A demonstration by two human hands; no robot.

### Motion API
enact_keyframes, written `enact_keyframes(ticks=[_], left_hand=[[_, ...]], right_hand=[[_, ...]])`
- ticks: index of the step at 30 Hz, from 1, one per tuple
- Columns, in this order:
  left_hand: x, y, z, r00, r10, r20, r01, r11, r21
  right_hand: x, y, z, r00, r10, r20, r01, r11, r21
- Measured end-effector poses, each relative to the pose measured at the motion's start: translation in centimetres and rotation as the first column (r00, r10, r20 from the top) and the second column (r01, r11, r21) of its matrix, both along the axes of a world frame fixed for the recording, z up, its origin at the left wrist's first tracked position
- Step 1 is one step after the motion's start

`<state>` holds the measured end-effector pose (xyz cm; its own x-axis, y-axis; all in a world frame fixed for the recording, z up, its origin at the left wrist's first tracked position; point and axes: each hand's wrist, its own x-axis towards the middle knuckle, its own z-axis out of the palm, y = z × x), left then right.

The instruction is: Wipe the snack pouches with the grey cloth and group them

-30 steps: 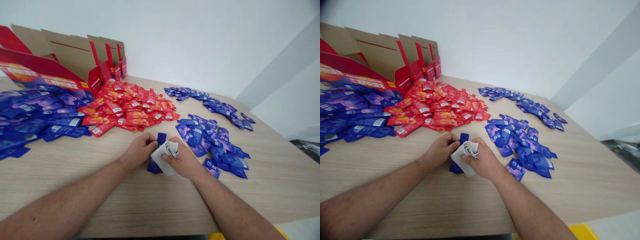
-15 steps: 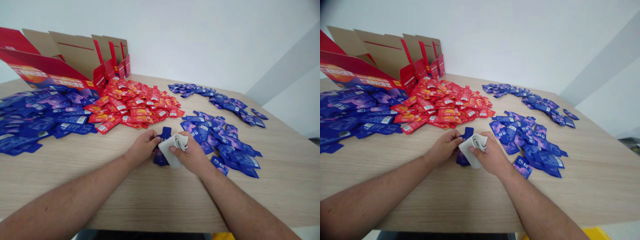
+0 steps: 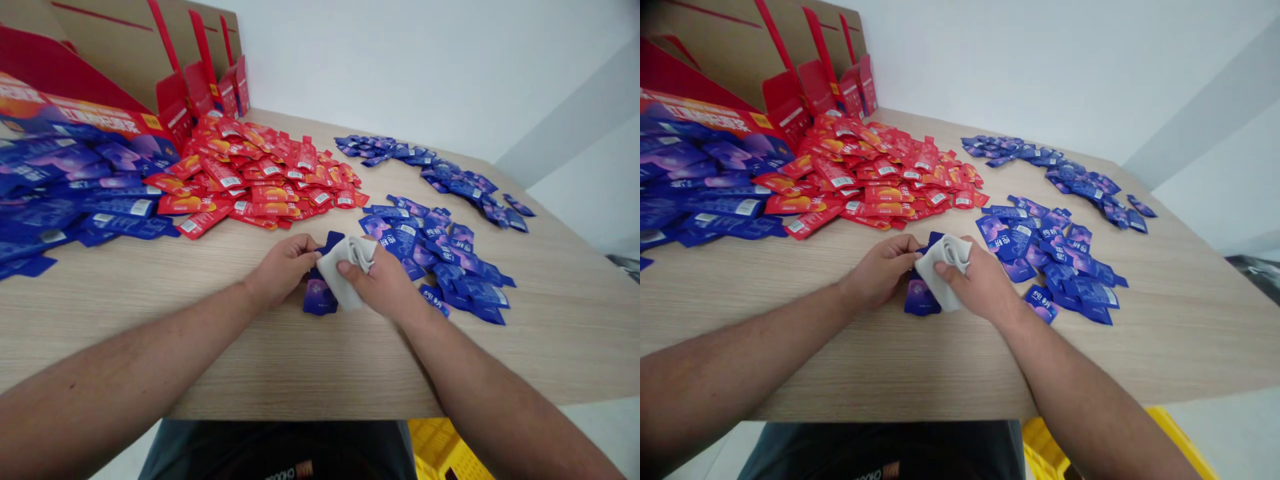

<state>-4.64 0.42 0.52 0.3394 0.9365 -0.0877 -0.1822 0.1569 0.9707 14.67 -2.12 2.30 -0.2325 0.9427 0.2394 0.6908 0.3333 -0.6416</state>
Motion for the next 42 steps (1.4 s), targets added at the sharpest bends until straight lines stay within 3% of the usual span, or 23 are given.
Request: enact_keyframes(ticks=[2, 6, 9, 12, 16, 19, 23, 26, 27, 31, 33, 35, 38, 42], left_hand=[[-0.1, -0.1, 0.1, 1.000, -0.018, 0.011, 0.017, 1.000, 0.019], [-0.2, -0.2, 0.4, 0.996, -0.084, 0.012, 0.083, 0.995, 0.052], [-0.3, -0.4, 0.6, 0.985, -0.160, -0.070, 0.168, 0.976, 0.141], [-0.5, -0.4, 0.6, 0.976, -0.183, -0.117, 0.205, 0.954, 0.219], [-0.6, -0.6, 0.8, 0.949, -0.188, -0.254, 0.253, 0.933, 0.254], [-0.5, -0.7, 0.9, 0.948, -0.188, -0.256, 0.254, 0.932, 0.258], [-0.4, -0.7, 0.7, 0.937, -0.203, -0.283, 0.271, 0.936, 0.226], [-0.1, -0.7, 0.4, 0.969, -0.174, -0.174, 0.208, 0.957, 0.204], [0.1, -0.7, 0.3, 0.981, -0.155, -0.117, 0.173, 0.972, 0.157], [0.6, -0.9, 0.4, 0.997, -0.051, 0.062, 0.058, 0.989, -0.133], [0.7, -0.9, 0.6, 0.992, -0.020, 0.128, 0.047, 0.978, -0.206], [0.8, -0.8, 0.8, 0.986, 0.012, 0.165, 0.026, 0.973, -0.231], [0.8, -0.6, 0.7, 0.986, 0.071, 0.153, -0.034, 0.972, -0.232], [0.9, -0.4, 0.5, 0.984, 0.101, 0.150, -0.065, 0.972, -0.226]], right_hand=[[0.2, 0.1, 0.3, 0.999, 0.035, 0.019, -0.035, 0.999, 0.013], [0.7, 0.4, 0.6, 0.999, -0.045, -0.020, 0.047, 0.994, 0.095], [0.8, 0.4, 0.6, 0.999, 0.020, -0.032, -0.018, 0.998, 0.056], [0.9, 0.5, 0.6, 0.994, -0.068, -0.087, 0.075, 0.994, 0.081], [0.9, 0.4, 0.8, 0.999, 0.008, -0.051, -0.005, 0.998, 0.060], [1.0, 0.3, 0.9, 0.991, -0.092, -0.093, 0.100, 0.992, 0.082], [1.1, 0.5, 0.7, 0.997, -0.030, -0.066, 0.032, 0.999, 0.028], [1.1, 0.5, 0.7, 0.982, -0.167, -0.093, 0.176, 0.978, 0.107], [1.0, 0.4, 0.7, 0.981, -0.166, -0.097, 0.176, 0.978, 0.114], [0.5, 0.1, 1.0, 0.999, 0.038, -0.003, -0.038, 0.998, 0.045], [0.3, -0.1, 1.0, 1.000, 0.004, 0.030, -0.006, 0.998, 0.057], [0.2, -0.2, 0.8, 0.998, 0.006, 0.055, -0.009, 0.998, 0.070], [0.0, -0.4, 0.5, 0.984, 0.123, 0.127, -0.131, 0.990, 0.057], [-0.2, -0.6, 0.5, 0.979, 0.087, 0.184, -0.104, 0.991, 0.086]])
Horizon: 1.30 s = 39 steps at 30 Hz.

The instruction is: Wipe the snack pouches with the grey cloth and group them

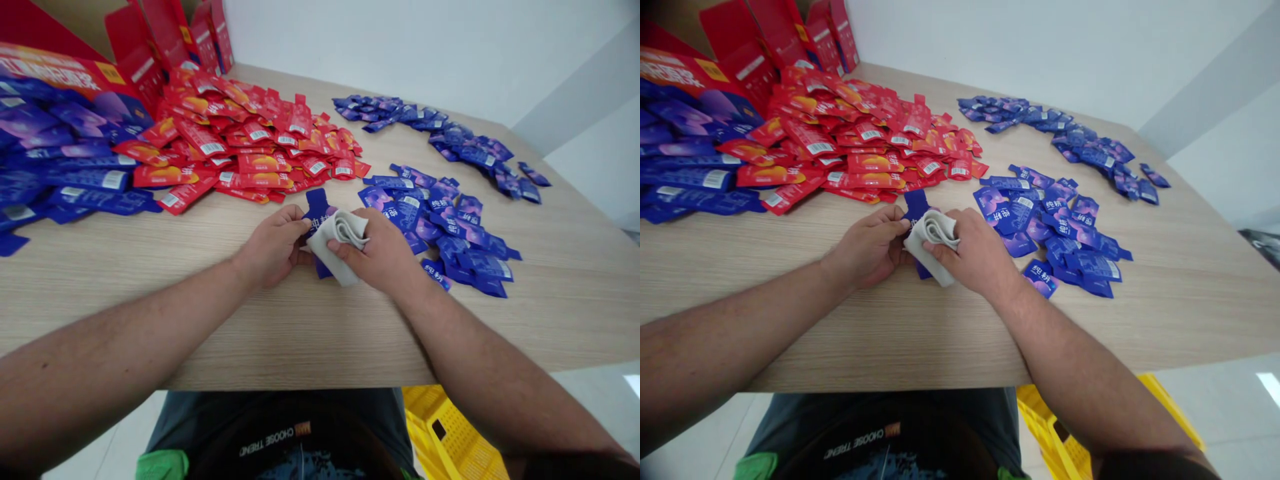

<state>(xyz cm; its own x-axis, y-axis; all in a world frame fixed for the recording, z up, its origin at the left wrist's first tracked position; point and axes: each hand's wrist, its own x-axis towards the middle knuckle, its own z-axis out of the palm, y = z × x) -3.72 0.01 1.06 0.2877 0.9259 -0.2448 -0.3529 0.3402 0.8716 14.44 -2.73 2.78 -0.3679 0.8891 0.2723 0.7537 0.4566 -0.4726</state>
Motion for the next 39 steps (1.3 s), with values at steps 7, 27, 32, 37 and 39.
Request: enact_keyframes(ticks=[7, 27, 32, 37, 39], left_hand=[[0.1, 0.0, 0.2, 0.996, 0.075, -0.045, -0.075, 0.997, 0.013], [-0.3, -0.3, -0.2, 0.988, -0.076, -0.138, 0.088, 0.992, 0.085], [-1.1, -0.6, -0.5, 0.896, -0.236, -0.377, 0.363, 0.878, 0.313], [-1.5, -0.6, 0.0, 0.851, -0.233, -0.471, 0.427, 0.828, 0.363], [-1.5, -0.6, 0.1, 0.848, -0.227, -0.479, 0.432, 0.820, 0.376]], right_hand=[[-0.2, -0.3, 0.0, 1.000, -0.028, 0.010, 0.028, 0.999, 0.022], [0.9, 0.7, 0.6, 0.992, -0.056, -0.112, 0.058, 0.998, 0.015], [1.3, 1.1, 0.8, 0.975, -0.126, -0.183, 0.129, 0.992, 0.005], [1.2, 1.3, 0.6, 0.969, -0.117, -0.217, 0.103, 0.992, -0.075], [1.2, 1.3, 0.6, 0.961, -0.154, -0.231, 0.141, 0.987, -0.070]])
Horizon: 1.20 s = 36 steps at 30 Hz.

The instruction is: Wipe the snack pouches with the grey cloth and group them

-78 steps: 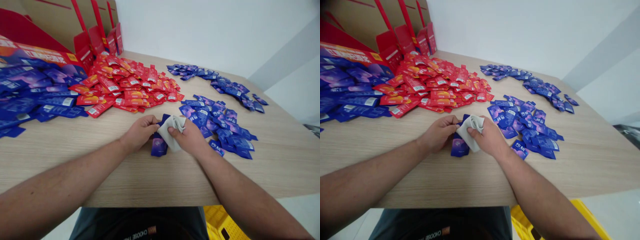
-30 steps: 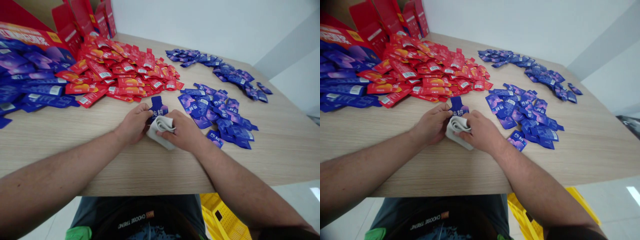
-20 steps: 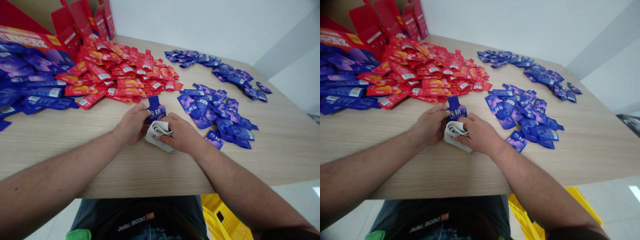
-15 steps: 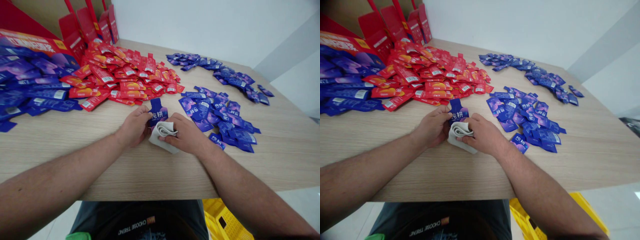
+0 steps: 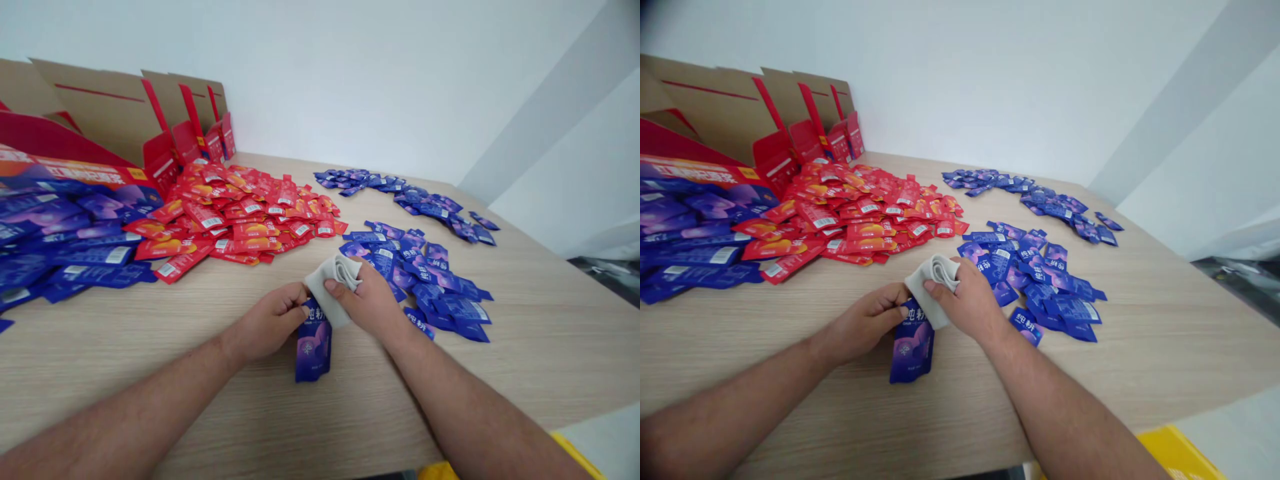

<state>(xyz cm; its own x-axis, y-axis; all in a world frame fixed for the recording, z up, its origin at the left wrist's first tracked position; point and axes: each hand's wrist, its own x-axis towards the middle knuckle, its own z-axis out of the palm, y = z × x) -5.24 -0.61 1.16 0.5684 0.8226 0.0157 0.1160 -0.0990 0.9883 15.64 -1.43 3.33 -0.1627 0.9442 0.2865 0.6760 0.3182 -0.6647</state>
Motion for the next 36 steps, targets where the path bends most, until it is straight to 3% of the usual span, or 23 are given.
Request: enact_keyframes(ticks=[12, 18, 21, 24, 27, 29, 32, 36], left_hand=[[-0.2, 0.5, -0.7, 0.999, -0.003, -0.048, 0.006, 0.998, 0.062], [-0.2, 0.5, -0.6, 1.000, -0.021, -0.019, 0.022, 1.000, 0.005], [0.0, 0.4, -0.7, 0.999, -0.020, 0.033, 0.020, 1.000, 0.004], [0.4, 0.1, -0.8, 0.990, 0.048, 0.132, -0.028, 0.988, -0.149], [1.1, -0.2, -0.3, 0.938, 0.212, 0.275, -0.087, 0.910, -0.405], [1.4, -0.3, 0.1, 0.901, 0.290, 0.322, -0.099, 0.861, -0.499], [1.5, -0.1, 0.5, 0.885, 0.339, 0.320, -0.129, 0.838, -0.531], [1.5, -0.1, 0.4, 0.870, 0.379, 0.317, -0.181, 0.841, -0.509]], right_hand=[[-0.1, 0.2, -0.2, 0.999, 0.030, -0.034, -0.032, 0.998, -0.051], [-0.1, 0.2, -0.2, 0.999, 0.044, -0.029, -0.044, 0.999, -0.027], [0.0, 0.2, -0.3, 0.999, -0.042, -0.029, 0.043, 0.999, 0.014], [-0.3, -0.2, -0.2, 1.000, 0.001, -0.015, -0.001, 1.000, 0.003], [-0.7, -0.8, 0.0, 0.991, 0.132, 0.007, -0.132, 0.991, -0.015], [-0.8, -1.0, 0.1, 0.992, 0.123, 0.030, -0.124, 0.992, -0.001], [-0.9, -1.0, 0.0, 0.996, 0.063, 0.064, -0.065, 0.997, 0.037], [-1.3, -1.5, -0.3, 0.968, 0.212, 0.133, -0.222, 0.973, 0.067]])
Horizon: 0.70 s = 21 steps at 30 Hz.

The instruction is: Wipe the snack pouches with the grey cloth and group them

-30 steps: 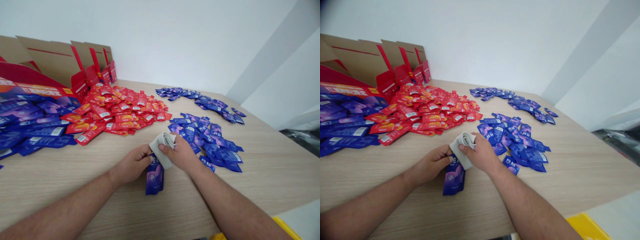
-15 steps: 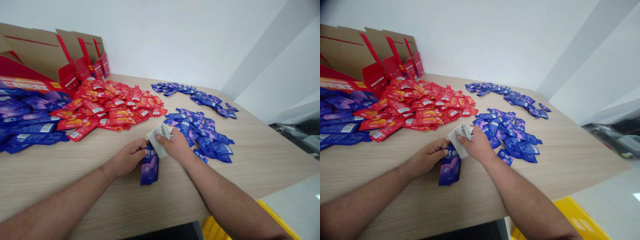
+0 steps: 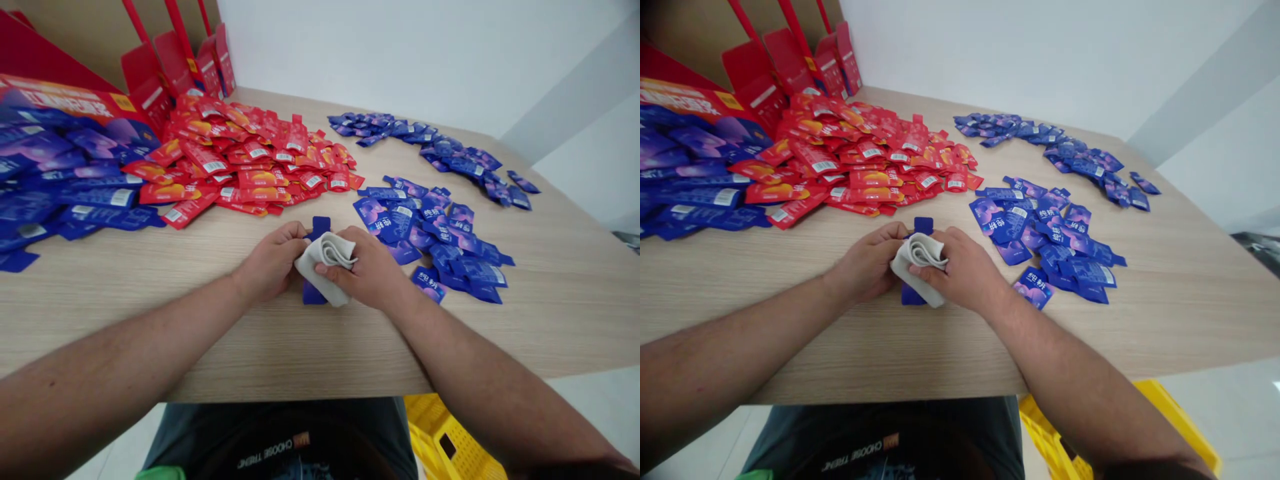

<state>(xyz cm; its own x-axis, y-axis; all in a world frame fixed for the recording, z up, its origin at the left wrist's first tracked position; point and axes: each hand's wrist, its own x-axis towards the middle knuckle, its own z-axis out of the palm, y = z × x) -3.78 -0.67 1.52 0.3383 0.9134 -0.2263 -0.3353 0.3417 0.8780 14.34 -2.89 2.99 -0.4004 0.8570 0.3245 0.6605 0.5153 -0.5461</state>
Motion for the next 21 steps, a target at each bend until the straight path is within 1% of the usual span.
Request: enact_keyframes(ticks=[2, 4, 7, 8, 10, 11, 12, 13, 14, 15, 16, 17, 18, 19, 21], left_hand=[[0.0, -0.1, 0.0, 0.999, 0.018, -0.038, -0.018, 1.000, 0.009], [0.0, -0.1, 0.2, 0.996, 0.044, -0.071, -0.043, 0.999, 0.015], [-0.1, 0.1, 0.3, 0.993, 0.103, -0.062, -0.101, 0.994, 0.035], [-0.2, 0.2, 0.3, 0.993, 0.108, -0.046, -0.106, 0.993, 0.043], [-0.2, 0.4, 0.2, 0.995, 0.097, -0.025, -0.095, 0.993, 0.065], [-0.2, 0.4, 0.1, 0.996, 0.083, -0.028, -0.080, 0.994, 0.073], [-0.2, 0.4, 0.0, 0.998, 0.060, -0.035, -0.058, 0.995, 0.078], [-0.2, 0.3, -0.1, 0.999, 0.030, -0.044, -0.026, 0.996, 0.079], [-0.2, 0.2, -0.1, 0.999, -0.007, -0.049, 0.011, 0.997, 0.080], [-0.2, 0.0, -0.2, 0.998, -0.050, -0.048, 0.054, 0.995, 0.078], [-0.2, -0.1, -0.2, 0.994, -0.100, -0.042, 0.102, 0.992, 0.074], [-0.3, -0.2, -0.2, 0.989, -0.143, -0.029, 0.145, 0.987, 0.067], [-0.4, -0.3, -0.2, 0.985, -0.174, -0.013, 0.174, 0.983, 0.060], [-0.5, -0.2, -0.2, 0.982, -0.189, 0.004, 0.189, 0.981, 0.050], [-0.8, 0.1, -0.1, 0.983, -0.180, 0.045, 0.179, 0.983, 0.029]], right_hand=[[-0.4, -0.5, -0.2, 0.998, 0.050, 0.043, -0.049, 0.999, -0.004], [-0.8, -1.0, -0.2, 0.988, 0.101, 0.119, -0.098, 0.995, -0.032], [-0.9, -1.5, 0.0, 0.952, 0.182, 0.245, -0.169, 0.983, -0.077], [-0.8, -1.5, 0.1, 0.947, 0.194, 0.256, -0.179, 0.980, -0.084], [-0.3, -1.2, 0.4, 0.958, 0.190, 0.214, -0.179, 0.981, -0.073], [0.1, -0.8, 0.5, 0.971, 0.168, 0.169, -0.161, 0.985, -0.054], [0.5, -0.4, 0.5, 0.986, 0.120, 0.117, -0.117, 0.993, -0.026], [0.9, 0.2, 0.4, 0.997, 0.040, 0.060, -0.040, 0.999, 0.003], [1.4, 0.9, 0.3, 0.998, -0.068, -0.002, 0.068, 0.997, 0.024], [1.9, 1.6, 0.0, 0.980, -0.185, -0.072, 0.188, 0.982, 0.028], [2.3, 2.3, -0.4, 0.944, -0.294, -0.152, 0.299, 0.954, 0.010], [2.7, 2.9, -0.8, 0.895, -0.374, -0.242, 0.378, 0.925, -0.030], [3.1, 3.5, -1.2, 0.845, -0.413, -0.340, 0.409, 0.908, -0.085], [3.3, 3.9, -1.5, 0.792, -0.428, -0.435, 0.406, 0.902, -0.148], [3.4, 4.3, -1.9, 0.707, -0.416, -0.571, 0.312, 0.909, -0.276]])
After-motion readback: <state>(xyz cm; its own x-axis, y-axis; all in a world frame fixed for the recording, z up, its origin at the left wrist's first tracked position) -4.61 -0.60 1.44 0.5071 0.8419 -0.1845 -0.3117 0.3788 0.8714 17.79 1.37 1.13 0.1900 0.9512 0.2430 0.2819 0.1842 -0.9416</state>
